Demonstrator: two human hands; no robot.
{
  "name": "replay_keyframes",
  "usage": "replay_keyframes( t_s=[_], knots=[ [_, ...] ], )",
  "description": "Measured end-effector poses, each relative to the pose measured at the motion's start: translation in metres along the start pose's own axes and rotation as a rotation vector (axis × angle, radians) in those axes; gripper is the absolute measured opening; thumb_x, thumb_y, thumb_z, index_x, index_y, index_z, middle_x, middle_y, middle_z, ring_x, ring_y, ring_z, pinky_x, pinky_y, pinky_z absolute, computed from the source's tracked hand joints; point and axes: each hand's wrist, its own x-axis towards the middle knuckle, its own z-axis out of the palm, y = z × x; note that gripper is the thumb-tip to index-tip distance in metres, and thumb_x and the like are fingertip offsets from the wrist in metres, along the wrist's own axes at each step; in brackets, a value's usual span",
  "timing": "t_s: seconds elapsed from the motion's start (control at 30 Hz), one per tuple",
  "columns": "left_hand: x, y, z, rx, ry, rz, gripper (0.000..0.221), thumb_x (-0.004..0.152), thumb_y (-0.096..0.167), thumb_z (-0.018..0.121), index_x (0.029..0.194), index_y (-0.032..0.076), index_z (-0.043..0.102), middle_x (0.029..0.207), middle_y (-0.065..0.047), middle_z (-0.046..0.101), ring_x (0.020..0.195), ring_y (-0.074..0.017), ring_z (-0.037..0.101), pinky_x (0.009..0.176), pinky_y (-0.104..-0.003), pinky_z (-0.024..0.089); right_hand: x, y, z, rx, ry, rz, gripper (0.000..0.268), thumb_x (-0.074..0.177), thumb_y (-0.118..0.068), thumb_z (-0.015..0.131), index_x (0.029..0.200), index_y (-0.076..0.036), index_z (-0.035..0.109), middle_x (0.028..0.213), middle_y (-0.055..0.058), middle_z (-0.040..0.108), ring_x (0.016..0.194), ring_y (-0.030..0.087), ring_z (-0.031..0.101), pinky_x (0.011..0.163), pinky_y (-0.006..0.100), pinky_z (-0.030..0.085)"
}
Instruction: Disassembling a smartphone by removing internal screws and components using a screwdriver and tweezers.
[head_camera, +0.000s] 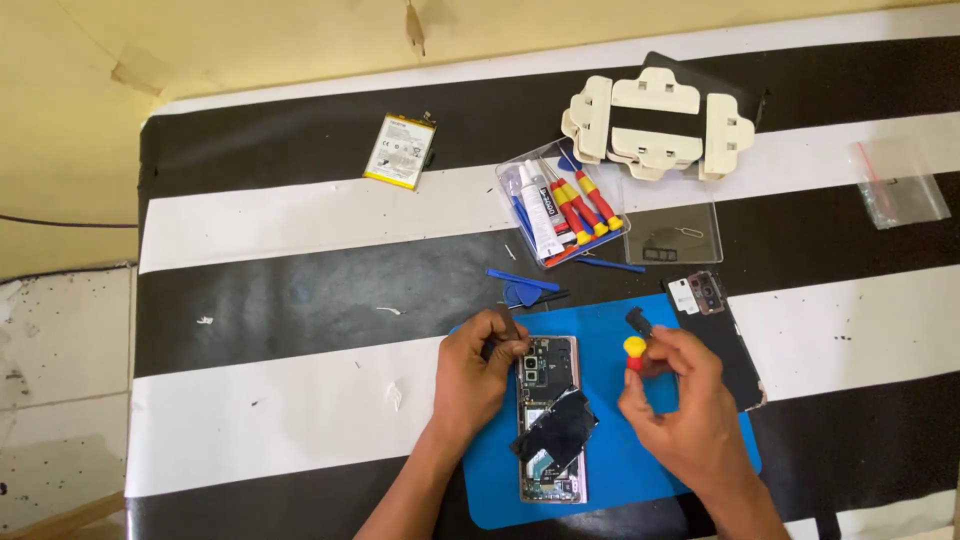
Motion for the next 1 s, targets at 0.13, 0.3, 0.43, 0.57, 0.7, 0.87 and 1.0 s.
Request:
replay_keyframes(
  t_s=[0.13,0.3,0.43,0.57,0.7,0.87,1.0],
  knots=[
    [0.002,0.005,-0.004,0.042,0.012,-0.048,0.007,0.093,0.009,0.065,0.089,0.015,0.065,0.094,-0.002,0.075,0.079,-0.0149,0.067,0.070,-0.031,0.055,0.013,0.008,0.000,-0.164,0.065,-0.420,0.036,0.089,-0.004,0.071,0.124,-0.004,0.064,0.110,0.010,0.070,0.101,0.027,0.066,0.089,0.040,0.057],
    [0.002,0.001,-0.003,0.026,0.010,-0.004,0.015,0.092,0.011,0.066,0.082,0.015,0.055,0.090,-0.003,0.076,0.086,-0.0162,0.073,0.069,-0.032,0.056,0.029,0.009,-0.002,-0.220,0.076,-0.489,0.036,0.091,-0.019,0.076,0.119,-0.002,0.061,0.109,0.015,0.070,0.096,0.031,0.071,0.080,0.041,0.061],
    [0.001,0.004,-0.003,0.007,0.039,-0.033,0.016,0.092,0.011,0.068,0.082,0.015,0.056,0.089,-0.003,0.077,0.080,-0.0146,0.071,0.066,-0.032,0.055,0.029,0.008,0.005,-0.046,0.059,-0.321,0.029,0.093,-0.029,0.069,0.101,-0.001,0.066,0.094,0.012,0.070,0.085,0.022,0.068,0.073,0.033,0.056],
    [-0.001,0.000,-0.002,-0.013,0.030,-0.080,0.015,0.091,0.009,0.068,0.083,0.014,0.057,0.090,-0.005,0.077,0.090,-0.0172,0.076,0.070,-0.032,0.059,0.026,0.007,0.015,0.087,0.282,-0.627,0.029,0.092,-0.005,0.073,0.112,0.003,0.053,0.095,0.023,0.069,0.086,0.031,0.072,0.075,0.038,0.063],
    [0.001,0.000,-0.002,0.023,0.021,-0.129,0.014,0.091,0.010,0.068,0.083,0.014,0.058,0.093,-0.007,0.079,0.086,-0.0174,0.075,0.069,-0.033,0.060,0.028,0.004,0.018,0.147,0.301,-0.649,0.030,0.093,-0.004,0.070,0.114,0.001,0.049,0.093,0.022,0.068,0.085,0.032,0.071,0.074,0.038,0.062],
    [0.002,0.002,-0.002,0.040,0.015,-0.105,0.013,0.090,0.011,0.069,0.084,0.015,0.058,0.093,-0.005,0.079,0.084,-0.0156,0.073,0.068,-0.032,0.057,0.030,0.008,0.022,0.162,0.285,-0.624,0.031,0.093,-0.006,0.072,0.114,0.002,0.050,0.093,0.021,0.067,0.084,0.029,0.071,0.074,0.035,0.062],
    [0.001,0.002,-0.002,0.045,0.015,-0.098,0.014,0.090,0.013,0.069,0.082,0.015,0.057,0.092,-0.004,0.078,0.080,-0.0147,0.070,0.065,-0.032,0.054,0.029,0.011,0.022,0.170,0.312,-0.634,0.032,0.092,-0.003,0.071,0.113,0.004,0.047,0.091,0.023,0.065,0.081,0.031,0.069,0.073,0.038,0.062]
  ],
)
